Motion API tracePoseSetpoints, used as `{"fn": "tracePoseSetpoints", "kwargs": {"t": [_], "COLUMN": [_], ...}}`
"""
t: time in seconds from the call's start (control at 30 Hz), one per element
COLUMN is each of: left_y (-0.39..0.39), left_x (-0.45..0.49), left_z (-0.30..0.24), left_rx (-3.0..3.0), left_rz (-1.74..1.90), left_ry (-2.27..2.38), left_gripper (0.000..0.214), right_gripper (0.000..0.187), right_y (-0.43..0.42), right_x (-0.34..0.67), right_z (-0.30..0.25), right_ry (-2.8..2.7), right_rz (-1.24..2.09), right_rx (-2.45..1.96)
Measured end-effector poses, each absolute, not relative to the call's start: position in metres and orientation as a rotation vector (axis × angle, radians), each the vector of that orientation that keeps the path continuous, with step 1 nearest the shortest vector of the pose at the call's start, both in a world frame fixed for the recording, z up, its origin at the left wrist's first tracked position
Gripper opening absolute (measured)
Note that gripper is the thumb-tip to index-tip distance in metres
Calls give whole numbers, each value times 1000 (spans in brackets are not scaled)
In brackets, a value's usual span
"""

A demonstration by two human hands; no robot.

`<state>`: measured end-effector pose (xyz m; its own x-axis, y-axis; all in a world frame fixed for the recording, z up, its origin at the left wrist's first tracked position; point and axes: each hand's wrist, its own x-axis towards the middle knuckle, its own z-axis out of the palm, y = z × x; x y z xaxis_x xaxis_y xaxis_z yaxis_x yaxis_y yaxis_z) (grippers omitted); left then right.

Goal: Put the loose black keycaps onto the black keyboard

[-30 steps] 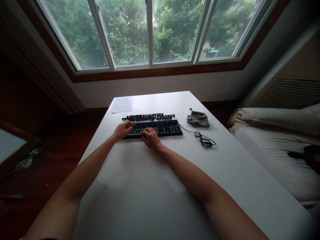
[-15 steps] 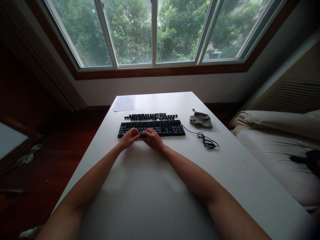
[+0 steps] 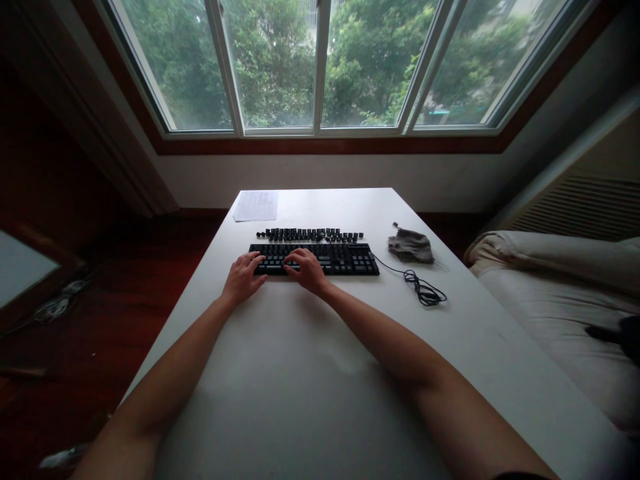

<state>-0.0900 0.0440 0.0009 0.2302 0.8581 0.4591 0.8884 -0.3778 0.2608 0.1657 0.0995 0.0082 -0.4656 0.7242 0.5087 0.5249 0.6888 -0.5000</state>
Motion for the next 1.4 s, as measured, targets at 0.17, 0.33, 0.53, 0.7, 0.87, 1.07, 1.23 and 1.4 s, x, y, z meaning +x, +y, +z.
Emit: {"fn": "tracePoseSetpoints", "kwargs": {"t": [0.17, 0.33, 0.53, 0.7, 0.87, 1.07, 1.23, 1.4], "left_y": [57, 62, 60, 62, 62, 61, 63, 63], "left_x": [-108, -114, -112, -113, -113, -111, -112, -113], "left_z": [-18, -21, -21, -24, -25, -23, -24, -25], "left_rx": [-2493, -2507, -2460, -2447, -2443, -2435, -2424, -2419], "left_rz": [-714, -723, -775, -792, -787, -793, -808, -805], "left_ry": [-1701, -1707, -1725, -1756, -1749, -1760, -1754, -1771], "left_gripper": [65, 60, 61, 62, 61, 62, 59, 60], "right_gripper": [16, 17, 18, 23, 23, 18, 18, 20], "right_y": [127, 148, 157, 158, 158, 154, 154, 156], "right_x": [127, 98, 82, 76, 72, 74, 76, 71], "right_z": [16, 15, 14, 18, 23, 31, 34, 40], "right_ry": [-2232, -2321, -2337, -2364, -2397, -2462, -2507, -2595], "right_rz": [324, 340, 336, 314, 285, 240, 215, 159], "right_rx": [-949, -1055, -1189, -1250, -1265, -1242, -1192, -1172]}}
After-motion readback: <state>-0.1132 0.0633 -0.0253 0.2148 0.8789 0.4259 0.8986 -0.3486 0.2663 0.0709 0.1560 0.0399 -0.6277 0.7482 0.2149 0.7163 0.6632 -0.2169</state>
